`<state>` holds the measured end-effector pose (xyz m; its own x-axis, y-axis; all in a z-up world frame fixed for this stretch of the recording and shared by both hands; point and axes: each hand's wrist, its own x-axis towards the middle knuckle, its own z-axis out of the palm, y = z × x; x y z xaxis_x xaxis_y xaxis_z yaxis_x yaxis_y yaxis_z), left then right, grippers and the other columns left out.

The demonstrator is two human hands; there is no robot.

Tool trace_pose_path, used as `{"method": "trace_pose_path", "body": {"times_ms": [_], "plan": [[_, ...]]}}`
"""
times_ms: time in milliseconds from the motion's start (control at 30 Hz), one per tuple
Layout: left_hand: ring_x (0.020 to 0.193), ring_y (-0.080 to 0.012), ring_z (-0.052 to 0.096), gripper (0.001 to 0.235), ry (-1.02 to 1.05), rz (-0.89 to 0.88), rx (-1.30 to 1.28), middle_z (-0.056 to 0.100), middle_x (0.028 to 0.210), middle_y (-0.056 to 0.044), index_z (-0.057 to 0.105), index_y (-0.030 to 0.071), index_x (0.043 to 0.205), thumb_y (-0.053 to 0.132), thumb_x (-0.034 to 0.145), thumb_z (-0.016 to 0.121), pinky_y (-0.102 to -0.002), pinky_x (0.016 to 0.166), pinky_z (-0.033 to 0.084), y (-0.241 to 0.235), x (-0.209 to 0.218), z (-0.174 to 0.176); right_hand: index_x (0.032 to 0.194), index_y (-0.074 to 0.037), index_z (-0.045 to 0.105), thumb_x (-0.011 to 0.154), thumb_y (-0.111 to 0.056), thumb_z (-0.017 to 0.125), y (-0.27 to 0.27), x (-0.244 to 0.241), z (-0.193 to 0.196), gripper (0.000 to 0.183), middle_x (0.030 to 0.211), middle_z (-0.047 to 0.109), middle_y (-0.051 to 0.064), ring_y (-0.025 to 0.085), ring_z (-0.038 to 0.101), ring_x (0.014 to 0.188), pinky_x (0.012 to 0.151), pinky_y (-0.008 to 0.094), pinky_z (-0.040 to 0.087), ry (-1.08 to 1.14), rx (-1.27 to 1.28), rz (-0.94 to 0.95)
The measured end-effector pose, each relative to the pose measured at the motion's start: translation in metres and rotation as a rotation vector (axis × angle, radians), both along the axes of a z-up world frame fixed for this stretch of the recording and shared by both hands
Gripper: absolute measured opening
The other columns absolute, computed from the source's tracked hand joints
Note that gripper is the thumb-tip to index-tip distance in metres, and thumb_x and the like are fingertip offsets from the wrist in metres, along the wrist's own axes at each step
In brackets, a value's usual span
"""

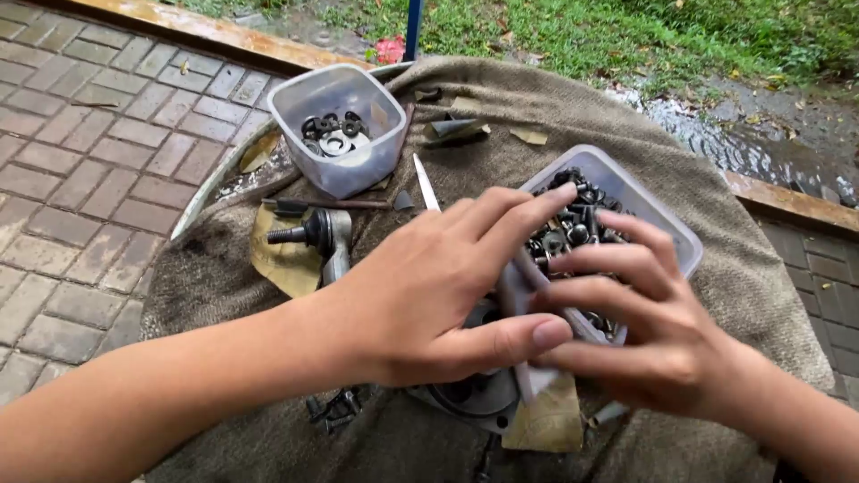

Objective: The person uses a sanding block to smooth the edges of a metal mechanical component. They repeatedly rub the block against the part's surfaces and edges, then rotate the part to access different sides. The person also picks up and places down small metal washers and screws from nearby containers.

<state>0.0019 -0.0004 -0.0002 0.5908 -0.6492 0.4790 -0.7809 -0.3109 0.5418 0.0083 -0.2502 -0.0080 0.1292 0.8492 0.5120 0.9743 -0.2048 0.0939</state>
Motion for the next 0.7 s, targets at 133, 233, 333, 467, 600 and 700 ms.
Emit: {"method": "trace_pose_path", "body": {"times_ms": [133, 233, 333, 467, 600, 700], "plan": [[0.137, -0.0422, 0.054, 0.081, -0.069, -0.042, -0.012, 0.048, 0.150, -0.026, 0.033, -0.004, 0.151, 0.058, 0.098, 0.035, -0.055, 0.108, 0.044, 0.003, -0.005, 0.007, 0.116, -0.017, 0.071, 0.101, -0.020, 0.059, -0.012, -0.002, 0.007, 0.019, 0.121, 0.070, 0.009, 0.035, 0.064, 0.110, 0.112, 0.062, 0.034, -0.276, -0.016, -0.292], [0.128, -0.0393, 0.058, 0.058, -0.229, -0.102, -0.018, 0.058, 0.136, -0.024, 0.053, 0.000, 0.120, 0.051, 0.094, 0.053, -0.049, 0.100, 0.045, 0.004, -0.008, 0.016, 0.098, -0.001, 0.072, 0.096, -0.005, 0.064, -0.018, -0.005, 0.022, 0.009, 0.112, 0.071, 0.019, 0.036, 0.067, 0.112, 0.113, 0.058, 0.046, 0.051, 0.220, -0.387], [0.102, -0.0388, 0.067, 0.046, -0.451, -0.298, -0.021, 0.065, 0.109, -0.021, 0.059, -0.002, 0.086, 0.041, 0.101, 0.055, -0.050, 0.092, 0.047, 0.008, -0.014, 0.018, 0.103, 0.017, 0.064, 0.104, -0.005, 0.049, -0.025, -0.006, 0.026, 0.027, 0.109, 0.066, 0.032, 0.046, 0.067, 0.105, 0.100, 0.056, 0.052, 0.042, 0.347, -0.408], [0.115, -0.0278, 0.062, 0.044, -0.756, -0.142, 0.321, 0.065, 0.117, -0.012, 0.072, 0.001, 0.109, 0.036, 0.110, 0.045, -0.045, 0.105, 0.048, 0.011, -0.031, 0.015, 0.099, 0.016, 0.062, 0.104, -0.002, 0.050, -0.025, -0.006, 0.025, 0.022, 0.107, 0.066, 0.035, 0.049, 0.066, 0.103, 0.102, 0.060, 0.054, 0.019, 0.418, -0.383], [0.122, -0.0185, 0.060, 0.039, -0.980, 0.006, 0.533, 0.065, 0.126, -0.005, 0.072, 0.006, 0.123, 0.024, 0.105, 0.042, -0.036, 0.107, 0.049, 0.004, -0.042, 0.005, 0.092, 0.010, 0.064, 0.100, -0.006, 0.051, -0.018, -0.009, 0.027, 0.022, 0.104, 0.070, 0.028, 0.045, 0.065, 0.099, 0.099, 0.058, 0.050, 0.020, 0.375, -0.377], [0.129, -0.0217, 0.056, 0.044, -0.847, -0.035, 0.531, 0.063, 0.140, -0.008, 0.071, 0.006, 0.128, 0.030, 0.099, 0.049, -0.042, 0.112, 0.045, 0.002, -0.043, -0.008, 0.091, 0.005, 0.067, 0.098, -0.005, 0.056, -0.013, -0.007, 0.026, 0.016, 0.103, 0.072, 0.024, 0.038, 0.070, 0.097, 0.101, 0.057, 0.052, 0.046, 0.369, -0.345]]}}
